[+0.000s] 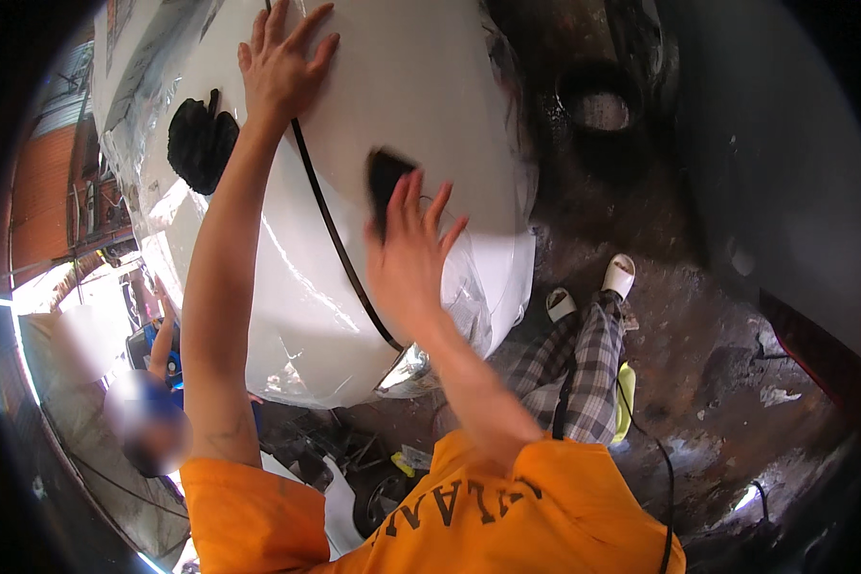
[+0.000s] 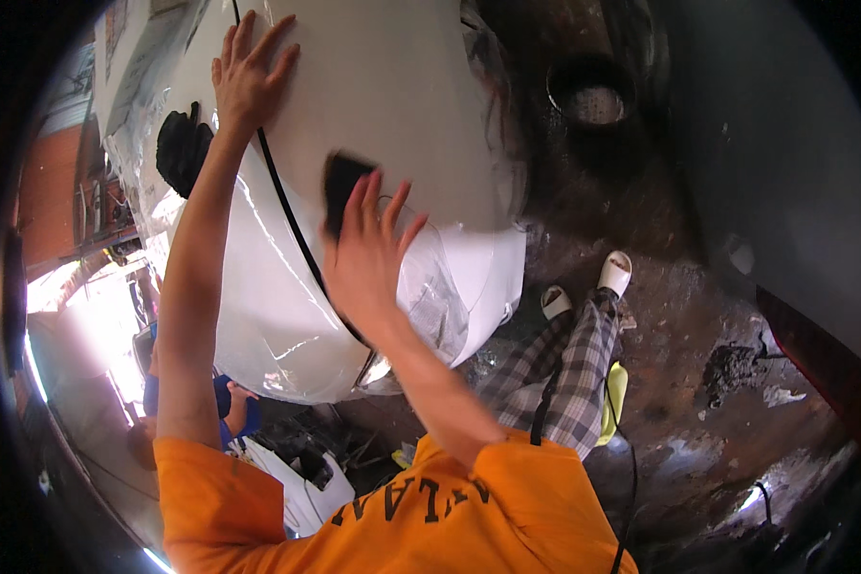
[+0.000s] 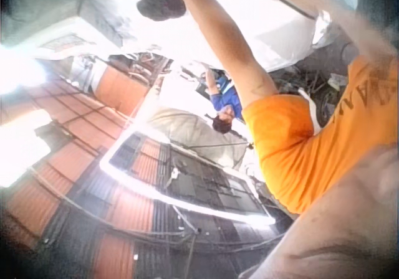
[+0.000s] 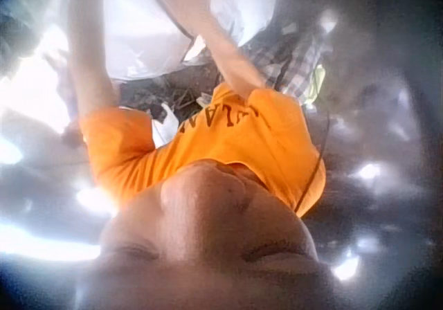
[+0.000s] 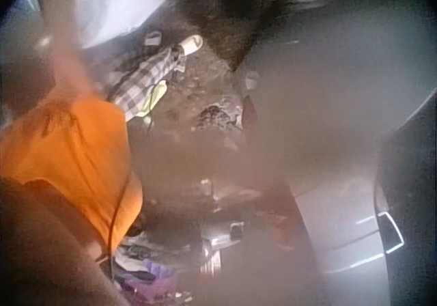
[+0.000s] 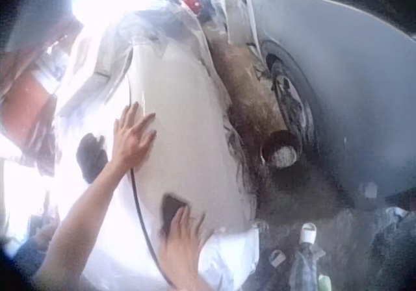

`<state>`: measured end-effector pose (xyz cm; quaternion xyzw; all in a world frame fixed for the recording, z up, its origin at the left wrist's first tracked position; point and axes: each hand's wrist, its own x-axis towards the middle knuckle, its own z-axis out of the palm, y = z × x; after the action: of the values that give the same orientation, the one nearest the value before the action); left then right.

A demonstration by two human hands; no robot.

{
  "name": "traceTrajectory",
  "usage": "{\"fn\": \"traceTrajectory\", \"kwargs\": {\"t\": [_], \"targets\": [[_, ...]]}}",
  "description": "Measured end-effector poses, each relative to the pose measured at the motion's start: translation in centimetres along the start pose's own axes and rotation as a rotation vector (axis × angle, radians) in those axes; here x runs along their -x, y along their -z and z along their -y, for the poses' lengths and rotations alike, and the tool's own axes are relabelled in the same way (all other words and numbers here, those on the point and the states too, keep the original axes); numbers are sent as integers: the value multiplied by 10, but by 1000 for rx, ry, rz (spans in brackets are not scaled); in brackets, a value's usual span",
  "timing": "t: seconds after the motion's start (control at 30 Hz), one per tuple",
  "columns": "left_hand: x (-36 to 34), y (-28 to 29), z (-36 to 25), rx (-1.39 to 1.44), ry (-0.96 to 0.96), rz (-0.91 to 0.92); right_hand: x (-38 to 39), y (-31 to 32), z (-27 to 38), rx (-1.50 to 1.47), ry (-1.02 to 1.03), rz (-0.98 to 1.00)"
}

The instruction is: The person sands the surface of a white car fender using a sanding block and wipes it with a cloth.

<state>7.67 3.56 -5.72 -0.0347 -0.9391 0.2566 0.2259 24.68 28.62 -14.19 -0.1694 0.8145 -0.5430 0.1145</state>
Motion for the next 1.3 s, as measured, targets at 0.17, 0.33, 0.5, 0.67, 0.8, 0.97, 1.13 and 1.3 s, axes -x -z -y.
{"fn": "traceTrajectory", "kwargs": {"t": [0.17,0.33,0.5,0.67,0.8,0.97,1.13,1.3], "targets": [[-3,18,-19,1,92,103,31,4,15,-48,-35,126],[-19,55,-55,130,236,249,-20,3,-11,-24,-72,73],[-12,56,-45,78,242,272,4,6,-13,-101,-9,188],[-25,50,-54,87,206,230,-54,-8,-29,-115,-235,5],[-1,50,-43,57,211,263,25,-3,27,-66,-65,111],[-15,48,-45,134,202,218,-5,5,-2,-66,-124,148],[-12,43,-39,120,216,206,-8,-17,-27,110,43,18],[-11,48,-30,94,245,227,-133,54,-120,-313,-406,302]]}}
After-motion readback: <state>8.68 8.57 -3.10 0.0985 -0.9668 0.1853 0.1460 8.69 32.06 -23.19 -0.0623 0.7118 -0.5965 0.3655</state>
